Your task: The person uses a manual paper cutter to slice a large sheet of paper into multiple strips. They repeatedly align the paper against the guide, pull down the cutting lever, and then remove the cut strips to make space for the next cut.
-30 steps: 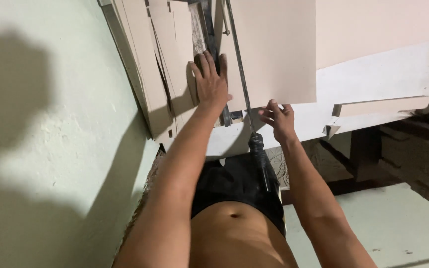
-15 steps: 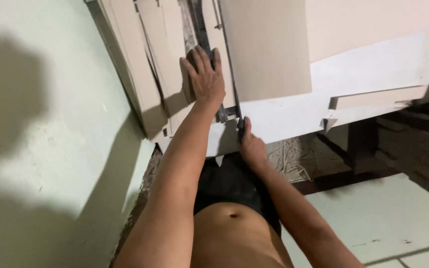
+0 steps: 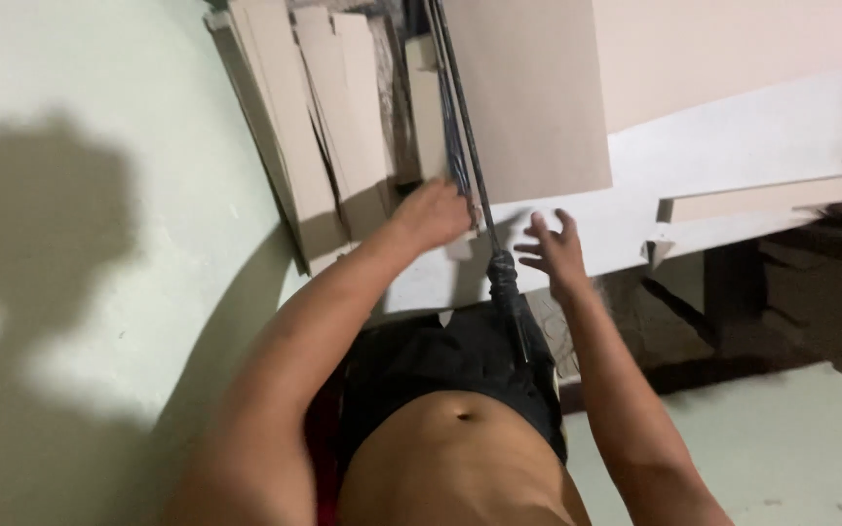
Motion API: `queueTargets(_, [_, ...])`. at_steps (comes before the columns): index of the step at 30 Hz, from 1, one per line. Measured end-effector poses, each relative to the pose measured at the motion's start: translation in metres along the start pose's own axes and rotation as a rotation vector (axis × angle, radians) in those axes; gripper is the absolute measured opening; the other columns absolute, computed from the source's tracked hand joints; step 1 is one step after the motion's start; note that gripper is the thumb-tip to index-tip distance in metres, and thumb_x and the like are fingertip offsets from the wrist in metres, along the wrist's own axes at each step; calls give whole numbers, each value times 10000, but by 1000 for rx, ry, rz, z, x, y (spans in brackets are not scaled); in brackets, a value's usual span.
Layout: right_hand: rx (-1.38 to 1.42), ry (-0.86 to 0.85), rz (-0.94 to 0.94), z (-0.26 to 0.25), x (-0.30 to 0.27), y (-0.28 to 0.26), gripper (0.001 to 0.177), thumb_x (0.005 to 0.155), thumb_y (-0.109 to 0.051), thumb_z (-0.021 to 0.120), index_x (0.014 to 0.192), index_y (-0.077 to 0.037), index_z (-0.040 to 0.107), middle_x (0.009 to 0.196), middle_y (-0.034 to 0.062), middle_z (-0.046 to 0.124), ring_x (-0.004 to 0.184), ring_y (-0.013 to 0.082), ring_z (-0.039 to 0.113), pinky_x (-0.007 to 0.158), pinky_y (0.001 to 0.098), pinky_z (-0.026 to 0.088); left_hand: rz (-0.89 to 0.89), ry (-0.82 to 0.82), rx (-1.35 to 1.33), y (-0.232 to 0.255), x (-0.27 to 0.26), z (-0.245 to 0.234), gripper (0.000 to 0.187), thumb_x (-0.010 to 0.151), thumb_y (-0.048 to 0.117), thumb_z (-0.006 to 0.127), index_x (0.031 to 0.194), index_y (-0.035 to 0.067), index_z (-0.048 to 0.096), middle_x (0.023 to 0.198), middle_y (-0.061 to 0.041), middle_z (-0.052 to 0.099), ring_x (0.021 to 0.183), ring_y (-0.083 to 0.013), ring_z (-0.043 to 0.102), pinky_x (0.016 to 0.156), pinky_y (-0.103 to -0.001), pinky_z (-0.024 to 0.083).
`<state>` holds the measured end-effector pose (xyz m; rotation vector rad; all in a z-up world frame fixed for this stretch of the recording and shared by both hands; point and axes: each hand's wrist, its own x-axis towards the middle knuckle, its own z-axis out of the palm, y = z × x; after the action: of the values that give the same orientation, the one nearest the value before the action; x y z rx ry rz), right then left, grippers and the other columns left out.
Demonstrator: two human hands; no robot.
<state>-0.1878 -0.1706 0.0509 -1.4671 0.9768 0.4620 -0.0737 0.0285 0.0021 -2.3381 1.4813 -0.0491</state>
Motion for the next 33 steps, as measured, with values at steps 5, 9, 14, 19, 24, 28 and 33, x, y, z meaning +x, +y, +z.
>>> queueTargets(5, [537,16,154,-11,55,14,236,1046,-395,646,1130,-186,574,1014,78,707,714,199,691,622,294,552,87,-444,-488,-60,-57,7,186,894,103,661,903,213,810,1084,-68,741,840,-317,719,688,-495,530])
queueTargets(9, [543,77,179,-15,28,42,180,1010,-290,704,978,-199,552,989,28,656,829,245,658,735,396,522,-4,-277,-506,-74,-56,20,178,869,48,735,1010,157,729,1199,-99,574,1075,-341,654,781,-458,497])
queueTargets(14, [218,70,37,14,34,45,291,1047,-348,668,1069,-60,634,1023,174,761,843,281,758,722,456,629,-374,-320,-750,-72,-13,-9,576,964,265,755,1477,154,519,1425,-256,471,1373,-454,411,1082,-631,314])
queueTargets(19, [170,41,-5,19,53,34,281,1072,-328,624,1142,-56,618,974,139,758,834,261,764,714,412,637,-542,-476,-761,-64,26,-23,841,877,508,781,1549,129,447,1595,-317,302,1507,-474,190,1160,-708,71])
queueTargets(24, [-117,-87,57,12,38,-12,428,1039,-389,585,1025,30,671,731,172,708,615,247,707,558,365,633,-554,-755,-638,-35,54,14,1402,747,588,835,1613,139,-172,1680,-308,-78,1559,-496,-16,1159,-756,-22])
queueTargets(28, [-796,-117,-45,25,-61,-98,568,1000,-576,340,1307,-151,557,790,124,777,629,289,745,680,421,584,-606,-729,-569,-30,56,18,1365,732,511,847,1625,135,-114,1682,-295,-10,1559,-474,50,1164,-755,31])
queueTargets(33, [-1203,-174,-6,54,-108,-45,1091,916,-670,605,1677,-199,-20,590,203,662,501,397,667,491,501,550,-607,-740,-502,-29,58,20,1369,701,599,818,1639,63,-22,1678,-281,-10,1548,-482,47,1164,-762,19])
